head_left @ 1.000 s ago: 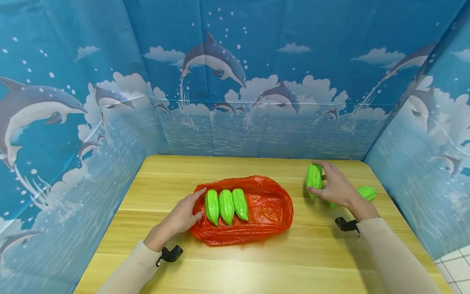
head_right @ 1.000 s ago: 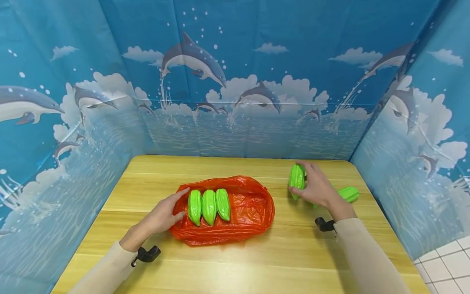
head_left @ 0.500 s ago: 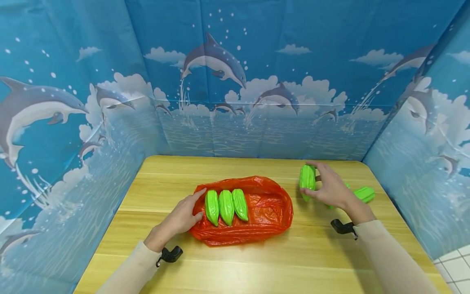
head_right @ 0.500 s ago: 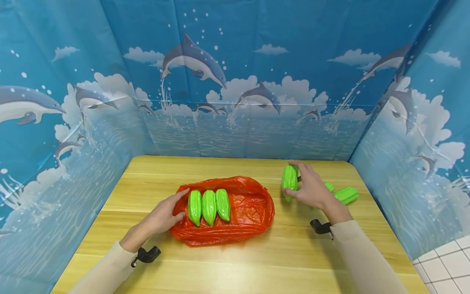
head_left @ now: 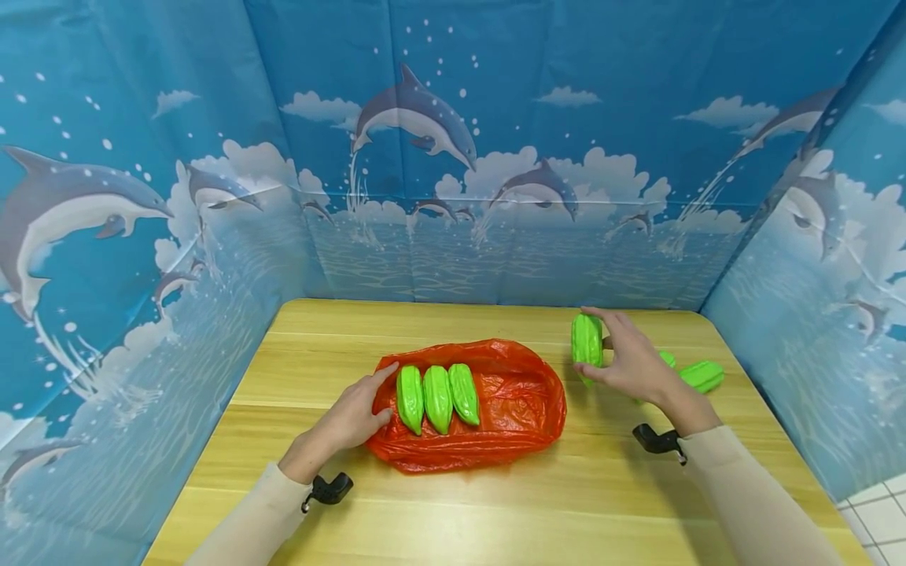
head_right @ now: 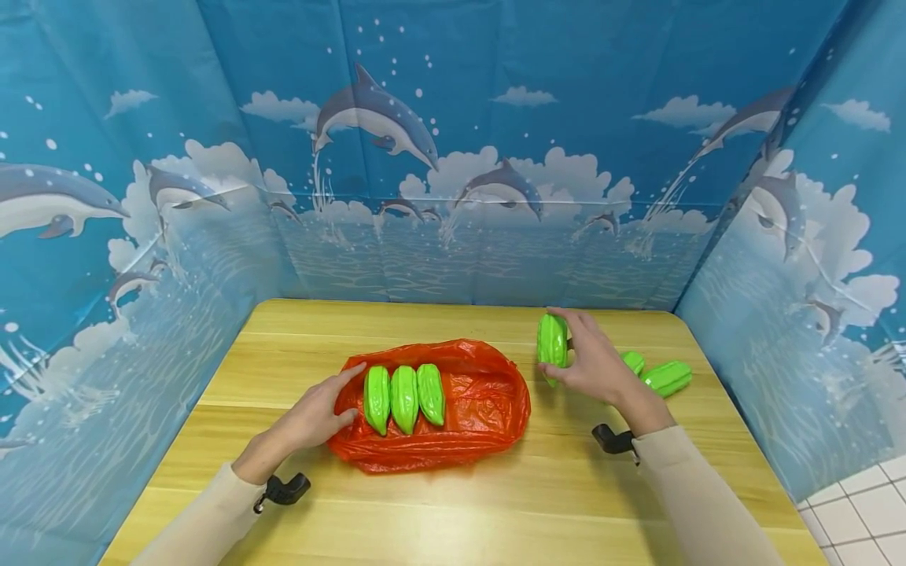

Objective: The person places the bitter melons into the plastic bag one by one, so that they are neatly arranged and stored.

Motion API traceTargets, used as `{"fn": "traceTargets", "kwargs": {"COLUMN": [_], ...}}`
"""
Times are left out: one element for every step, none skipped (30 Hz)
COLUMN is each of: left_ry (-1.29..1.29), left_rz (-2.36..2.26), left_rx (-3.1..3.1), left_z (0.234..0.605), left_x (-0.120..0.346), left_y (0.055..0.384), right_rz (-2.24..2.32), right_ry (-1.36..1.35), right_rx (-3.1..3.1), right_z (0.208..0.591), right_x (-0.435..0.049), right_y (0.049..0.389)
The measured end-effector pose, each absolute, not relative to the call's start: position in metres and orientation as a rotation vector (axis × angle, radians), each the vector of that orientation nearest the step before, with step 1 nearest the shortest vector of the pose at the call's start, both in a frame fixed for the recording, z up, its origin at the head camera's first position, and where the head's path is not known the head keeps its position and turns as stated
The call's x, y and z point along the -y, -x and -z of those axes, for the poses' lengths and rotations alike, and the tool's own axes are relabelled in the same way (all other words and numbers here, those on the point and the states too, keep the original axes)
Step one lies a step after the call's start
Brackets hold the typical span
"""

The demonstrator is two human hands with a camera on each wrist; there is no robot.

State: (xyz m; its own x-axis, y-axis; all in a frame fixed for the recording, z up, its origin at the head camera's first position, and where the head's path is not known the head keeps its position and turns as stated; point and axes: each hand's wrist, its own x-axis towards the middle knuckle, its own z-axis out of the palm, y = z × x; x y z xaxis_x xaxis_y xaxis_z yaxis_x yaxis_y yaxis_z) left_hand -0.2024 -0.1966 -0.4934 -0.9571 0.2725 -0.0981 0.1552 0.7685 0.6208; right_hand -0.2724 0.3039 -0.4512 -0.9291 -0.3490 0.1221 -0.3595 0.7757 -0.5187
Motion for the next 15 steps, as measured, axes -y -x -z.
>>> {"fn": "traceTargets", "kwargs": {"left_ry": [-0.34, -0.339, -0.338, -0.336, -0.334, -0.332, -0.329, -0.326, -0.323, -0.321, -0.319, -0.317, -0.315, -0.313, -0.312], "left_rz": [-0.953, -0.954, -0.954, -0.953, -0.952, -0.951, -0.95, -0.951, -0.951, -0.95, -0.95, -0.95, -0.95, -0.951, -0.951], "left_rx": [-2.78, -2.781, -2.78, -2.78, -2.78, -2.781, -2.781, -2.781, -2.78, -2.779, -2.779, -2.778, -2.777, -2.776, -2.776], "left_z": [0.493, 0.493, 0.493, 0.493, 0.493, 0.493, 0.493, 0.492, 0.492, 0.492, 0.492, 0.492, 0.493, 0.493, 0.493], "left_x": [0.197, 0.196, 0.196, 0.196, 0.196, 0.196, 0.196, 0.196, 0.196, 0.196, 0.196, 0.196, 0.196, 0.196, 0.196], "left_y": [0.203, 0.203, 0.203, 0.203, 0.203, 0.203, 0.203, 0.203, 0.203, 0.203, 0.203, 0.203, 0.203, 0.203, 0.203], "right_rz": [-0.864, -0.866, -0.869, -0.873, -0.889, -0.902, -0.913, -0.917, -0.92, -0.923, -0.924, -0.917, -0.916, -0.916, -0.922], "right_ry": [-0.597, -0.603, -0.61, -0.614, -0.622, -0.63, -0.639, -0.644, -0.652, -0.66, -0.667, -0.671, -0.674, -0.675, -0.678], "right_rx": [2.936, 2.933, 2.93, 2.93, 2.927, 2.924, 2.919, 2.916, 2.912, 2.907, 2.902, 2.898, 2.897, 2.895, 2.894], "right_z": [0.45, 0.449, 0.447, 0.446, 0.444, 0.443, 0.442, 0.441, 0.44, 0.439, 0.438, 0.438, 0.437, 0.436, 0.435], "right_x": [-0.303, -0.301, -0.3, -0.299, -0.298, -0.296, -0.295, -0.294, -0.293, -0.292, -0.29, -0.289, -0.288, -0.287, -0.286], "right_y": [0.272, 0.271, 0.271, 0.27, 0.27, 0.269, 0.269, 0.269, 0.268, 0.268, 0.267, 0.267, 0.266, 0.265, 0.265]}}
